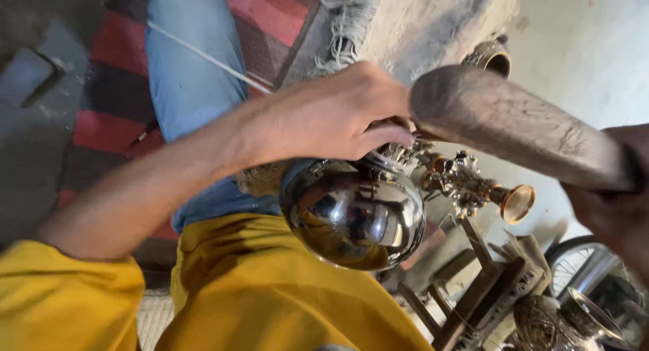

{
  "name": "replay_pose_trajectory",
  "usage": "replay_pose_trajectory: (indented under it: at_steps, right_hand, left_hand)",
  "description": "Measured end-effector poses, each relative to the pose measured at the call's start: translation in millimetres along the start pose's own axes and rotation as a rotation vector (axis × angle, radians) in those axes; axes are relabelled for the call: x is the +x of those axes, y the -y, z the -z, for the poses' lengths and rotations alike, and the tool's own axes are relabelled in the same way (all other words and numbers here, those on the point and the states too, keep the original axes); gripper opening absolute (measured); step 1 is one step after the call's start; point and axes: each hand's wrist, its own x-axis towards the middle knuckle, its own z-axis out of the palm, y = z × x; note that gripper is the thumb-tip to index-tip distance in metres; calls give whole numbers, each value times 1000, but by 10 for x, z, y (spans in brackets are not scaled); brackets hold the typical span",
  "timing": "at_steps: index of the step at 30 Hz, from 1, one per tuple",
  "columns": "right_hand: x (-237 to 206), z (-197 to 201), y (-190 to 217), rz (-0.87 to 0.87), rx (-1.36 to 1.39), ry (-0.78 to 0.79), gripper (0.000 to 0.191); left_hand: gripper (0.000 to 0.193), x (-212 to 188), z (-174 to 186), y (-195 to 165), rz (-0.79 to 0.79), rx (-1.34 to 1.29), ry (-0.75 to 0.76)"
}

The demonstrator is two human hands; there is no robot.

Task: The person sits on a mat and uses a hammer and chisel to shape the neck of a polished metal vase. They repeatedly strike the chisel against the vase's rim, rotate the vase to access different areas, and occasionally set the tools down to reposition the vase.

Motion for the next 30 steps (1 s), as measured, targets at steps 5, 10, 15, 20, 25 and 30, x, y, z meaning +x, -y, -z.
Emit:
replay_pose_trajectory:
  at_steps: [5, 10, 15, 20, 25, 30]
  right_hand:
    - [613, 359, 414, 59, -164, 123, 36]
    - [1067, 398, 1054, 55, -431, 198, 35]
    - [1303, 468, 1731, 160, -697, 280, 35]
    - [1415, 498, 1881, 232, -800, 293, 38]
    - [1465, 407, 1800, 410, -441, 212, 35]
    - [1506, 404, 1729, 294, -723, 236, 43]
  left_hand:
    - [29, -182, -146, 20, 65, 74, -170]
    - [27, -352, -236, -89, 160, -51, -370]
    - [35, -394, -354, -175, 264, -357, -482]
    - [28, -429, -425, -184, 298, -422, -560]
    - [29, -445, -469, -193, 351, -386, -598]
    - [30, -456, -498, -187, 342, -352, -647]
